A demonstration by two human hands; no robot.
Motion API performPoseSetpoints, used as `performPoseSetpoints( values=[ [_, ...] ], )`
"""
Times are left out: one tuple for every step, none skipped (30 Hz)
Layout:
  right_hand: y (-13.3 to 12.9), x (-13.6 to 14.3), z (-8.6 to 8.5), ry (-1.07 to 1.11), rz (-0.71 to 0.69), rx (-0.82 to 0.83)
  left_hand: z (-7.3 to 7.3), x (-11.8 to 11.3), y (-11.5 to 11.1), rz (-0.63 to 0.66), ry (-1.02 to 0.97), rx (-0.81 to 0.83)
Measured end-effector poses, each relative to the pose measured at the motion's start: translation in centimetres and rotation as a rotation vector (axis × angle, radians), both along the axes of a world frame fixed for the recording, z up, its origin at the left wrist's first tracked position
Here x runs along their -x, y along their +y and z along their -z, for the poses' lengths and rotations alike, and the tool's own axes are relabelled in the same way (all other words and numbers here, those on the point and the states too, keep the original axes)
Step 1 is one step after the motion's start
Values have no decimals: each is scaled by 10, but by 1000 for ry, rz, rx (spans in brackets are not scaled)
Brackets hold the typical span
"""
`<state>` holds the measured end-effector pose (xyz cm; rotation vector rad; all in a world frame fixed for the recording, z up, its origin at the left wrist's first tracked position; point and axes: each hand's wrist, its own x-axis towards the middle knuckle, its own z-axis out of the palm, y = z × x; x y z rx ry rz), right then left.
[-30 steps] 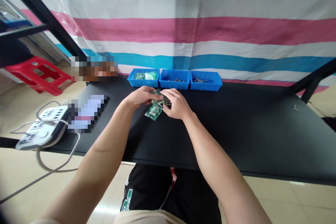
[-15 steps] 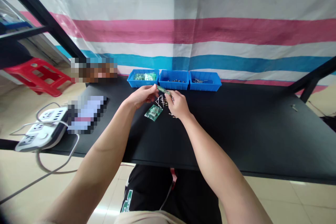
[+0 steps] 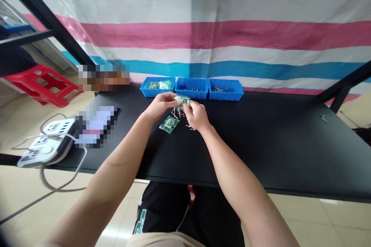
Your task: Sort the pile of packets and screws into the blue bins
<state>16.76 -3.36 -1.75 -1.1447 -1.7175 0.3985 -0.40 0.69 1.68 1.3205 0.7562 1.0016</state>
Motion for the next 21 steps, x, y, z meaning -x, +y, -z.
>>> performPoseSetpoints(
  values=[
    [0, 0, -1, -12, -8, -2, -1, 1, 0, 3, 0, 18],
    [0, -1, -1, -26, -18, -6, -1, 1, -1, 12, 4, 34],
    [-1, -1, -2, -39, -31, -13, -2, 2, -1, 28, 14, 47],
    [-1, -1, -2, -47, -43, -21, -3, 4, -1, 51, 32, 56],
    [-1, -1, -2, -49, -51, -29, -3, 5, -1, 77, 54, 59],
    [-2, 0, -2, -44, -55, -31, -3, 6, -1, 101, 81, 54],
    [-2, 0, -3, -34, -54, -28, -4, 7, -1, 116, 106, 44],
    [-2, 1, -3, -19, -47, -20, -4, 8, -1, 122, 128, 30],
    [-2, 1, -3, 1, -35, -9, -4, 8, 0, 117, 146, 13],
    [-3, 1, -3, 22, -19, 3, -4, 9, 0, 103, 157, -3],
    [-2, 1, -4, 45, -2, 13, -4, 9, 0, 80, 159, -17],
    [-2, 1, -4, 66, 18, 18, -4, 9, 0, 52, 151, -27],
    [-2, 1, -3, 85, 37, 18, -4, 8, 1, 20, 137, -33],
    [-1, 0, -3, 100, 52, 15, -3, 8, 1, -15, 116, -34],
    [0, 0, -2, 111, 63, 10, -3, 8, 2, -55, 90, -31],
    [1, -1, -1, 117, 70, 5, -3, 7, 2, -96, 63, -23],
    [2, -2, 0, 120, 74, 0, -3, 7, 3, -139, 33, -10],
    [3, -3, 1, 119, 75, -2, -3, 7, 4, -181, -5, 11],
    [4, -3, 2, 115, 75, -4, -3, 6, 5, -219, -55, 41],
    [5, -4, 3, 110, 75, -5, -4, 6, 6, -251, -123, 79],
    [6, -4, 4, 104, 75, -4, -6, 5, 6, -274, -205, 123]
  ],
)
